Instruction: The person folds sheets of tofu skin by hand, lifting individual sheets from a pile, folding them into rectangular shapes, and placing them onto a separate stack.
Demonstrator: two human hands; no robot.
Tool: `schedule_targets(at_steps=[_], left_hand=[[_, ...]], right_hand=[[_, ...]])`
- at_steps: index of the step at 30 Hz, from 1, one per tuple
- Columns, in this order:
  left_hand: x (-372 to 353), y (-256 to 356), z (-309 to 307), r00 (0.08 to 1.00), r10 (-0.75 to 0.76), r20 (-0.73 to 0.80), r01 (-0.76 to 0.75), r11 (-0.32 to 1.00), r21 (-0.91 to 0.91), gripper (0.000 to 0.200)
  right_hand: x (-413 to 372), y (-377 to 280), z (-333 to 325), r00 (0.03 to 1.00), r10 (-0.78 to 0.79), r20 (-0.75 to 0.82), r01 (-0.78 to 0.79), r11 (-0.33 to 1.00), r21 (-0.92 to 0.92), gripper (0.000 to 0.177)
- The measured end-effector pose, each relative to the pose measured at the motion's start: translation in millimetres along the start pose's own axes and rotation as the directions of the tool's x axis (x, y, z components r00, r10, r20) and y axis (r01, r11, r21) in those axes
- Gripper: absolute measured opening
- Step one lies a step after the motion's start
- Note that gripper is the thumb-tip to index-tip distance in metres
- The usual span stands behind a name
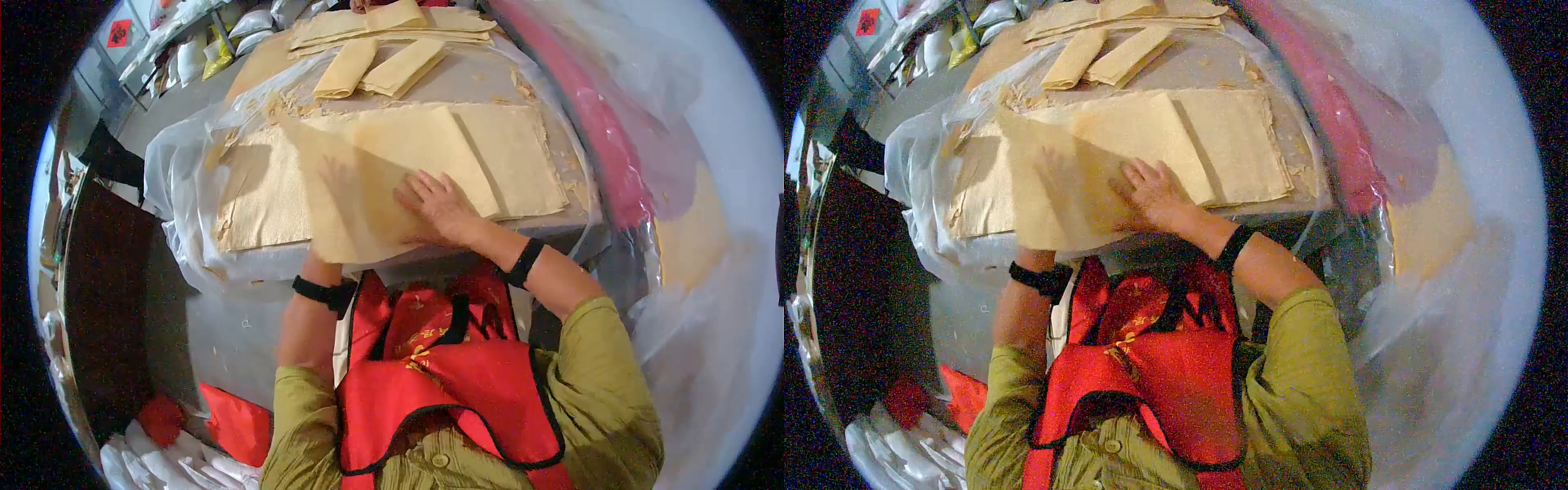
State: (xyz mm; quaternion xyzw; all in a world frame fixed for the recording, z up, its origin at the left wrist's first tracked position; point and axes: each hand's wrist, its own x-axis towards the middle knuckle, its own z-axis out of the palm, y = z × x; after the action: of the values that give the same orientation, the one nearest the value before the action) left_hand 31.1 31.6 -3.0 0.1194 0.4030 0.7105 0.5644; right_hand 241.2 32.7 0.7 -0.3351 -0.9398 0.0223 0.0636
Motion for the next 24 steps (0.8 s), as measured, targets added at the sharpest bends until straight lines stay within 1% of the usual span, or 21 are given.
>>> schedule_targets(at_steps=[1, 2, 3, 4, 5, 6, 9, 10, 11, 12, 13, 14, 15, 16, 17, 18, 19, 20, 21, 22, 24], left_hand=[[7, -4, 11, 0.998, 0.037, -0.049, -0.033, 0.997, 0.07, 0.046], [17, -13, 22, 0.989, 0.133, -0.07, -0.114, 0.967, 0.227, 0.046], [27, -22, 26, 0.967, 0.25, -0.051, -0.21, 0.895, 0.394, 0.046], [51, -48, 18, 0.853, 0.479, 0.208, -0.442, 0.451, 0.776, 0.05], [76, -73, 10, 0.626, 0.644, 0.439, -0.443, -0.17, 0.88, 0.053], [50, -62, 38, 0.811, 0.465, 0.356, -0.318, -0.16, 0.934, 0.056], [22, -71, 62, 0.805, 0.508, 0.308, -0.167, -0.303, 0.938, 0.054], [24, -69, 60, 0.824, 0.461, 0.33, -0.202, -0.306, 0.93, 0.053], [23, -70, 59, 0.834, 0.433, 0.342, -0.206, -0.331, 0.921, 0.053], [20, -68, 59, 0.842, 0.405, 0.356, -0.214, -0.354, 0.91, 0.053], [19, -66, 61, 0.849, 0.376, 0.37, -0.225, -0.376, 0.899, 0.053], [17, -65, 66, 0.844, 0.396, 0.362, -0.203, -0.389, 0.899, 0.054], [14, -66, 70, 0.842, 0.41, 0.351, -0.179, -0.401, 0.898, 0.054], [9, -69, 70, 0.841, 0.418, 0.343, -0.157, -0.418, 0.895, 0.054], [8, -69, 69, 0.861, 0.385, 0.332, -0.169, -0.4, 0.901, 0.056], [10, -64, 68, 0.876, 0.354, 0.329, -0.186, -0.381, 0.906, 0.058], [12, -59, 68, 0.887, 0.326, 0.326, -0.202, -0.362, 0.91, 0.06], [14, -58, 66, 0.884, 0.336, 0.325, -0.198, -0.359, 0.912, 0.061], [17, -60, 60, 0.881, 0.348, 0.32, -0.191, -0.356, 0.915, 0.063], [19, -60, 54, 0.878, 0.361, 0.313, -0.182, -0.353, 0.918, 0.064], [17, -50, 38, 0.841, 0.431, 0.328, -0.266, -0.198, 0.943, 0.066]], right_hand=[[1, -5, -13, 0.994, 0.024, 0.106, -0.019, 0.999, -0.051, 0.074], [1, -11, -30, 0.976, 0.052, 0.211, -0.031, 0.994, -0.101, 0.071], [0, -4, -12, 0.997, 0.024, 0.077, -0.029, 0.998, 0.062, 0.064], [-1, 3, 5, 0.998, -0.004, -0.062, 0.017, 0.974, 0.224, 0.057], [-2, 10, 22, 0.98, -0.031, -0.196, 0.101, 0.929, 0.357, 0.05], [-3, 12, 21, 0.992, -0.019, -0.122, 0.068, 0.912, 0.404, 0.049], [-10, 15, 12, 0.994, 0.001, 0.109, -0.058, 0.85, 0.523, 0.047], [-12, 12, 1, 0.971, 0.019, 0.24, -0.138, 0.862, 0.488, 0.045], [-14, 10, -10, 0.929, 0.038, 0.367, -0.208, 0.875, 0.437, 0.044], [-17, 6, -43, 0.846, 0.1, 0.523, -0.287, 0.914, 0.288, 0.043], [-21, 8, -60, 0.734, 0.181, 0.654, -0.34, 0.933, 0.123, 0.042], [-32, 21, -59, 0.86, 0.297, 0.415, -0.424, 0.868, 0.258, 0.032], [-42, 26, -61, 0.889, 0.43, 0.161, -0.456, 0.79, 0.41, 0.026], [-45, 27, -61, 0.905, 0.424, -0.046, -0.355, 0.81, 0.466, 0.028], [-45, 30, -67, 0.872, 0.415, -0.26, -0.248, 0.831, 0.498, 0.03], [-42, 34, -74, 0.789, 0.398, -0.468, -0.135, 0.856, 0.499, 0.032], [-34, 41, -66, 0.856, 0.231, -0.462, -0.106, 0.954, 0.281, 0.036], [-21, 49, -44, 0.911, 0.066, -0.408, -0.05, 0.997, 0.051, 0.04], [-12, 52, -26, 0.946, -0.086, -0.311, 0.032, 0.984, -0.175, 0.045], [-11, 48, -18, 0.995, 0.076, -0.071, -0.079, 0.996, -0.036, 0.051], [-11, 50, -15, 0.992, 0.122, -0.002, -0.122, 0.992, -0.004, 0.054]])
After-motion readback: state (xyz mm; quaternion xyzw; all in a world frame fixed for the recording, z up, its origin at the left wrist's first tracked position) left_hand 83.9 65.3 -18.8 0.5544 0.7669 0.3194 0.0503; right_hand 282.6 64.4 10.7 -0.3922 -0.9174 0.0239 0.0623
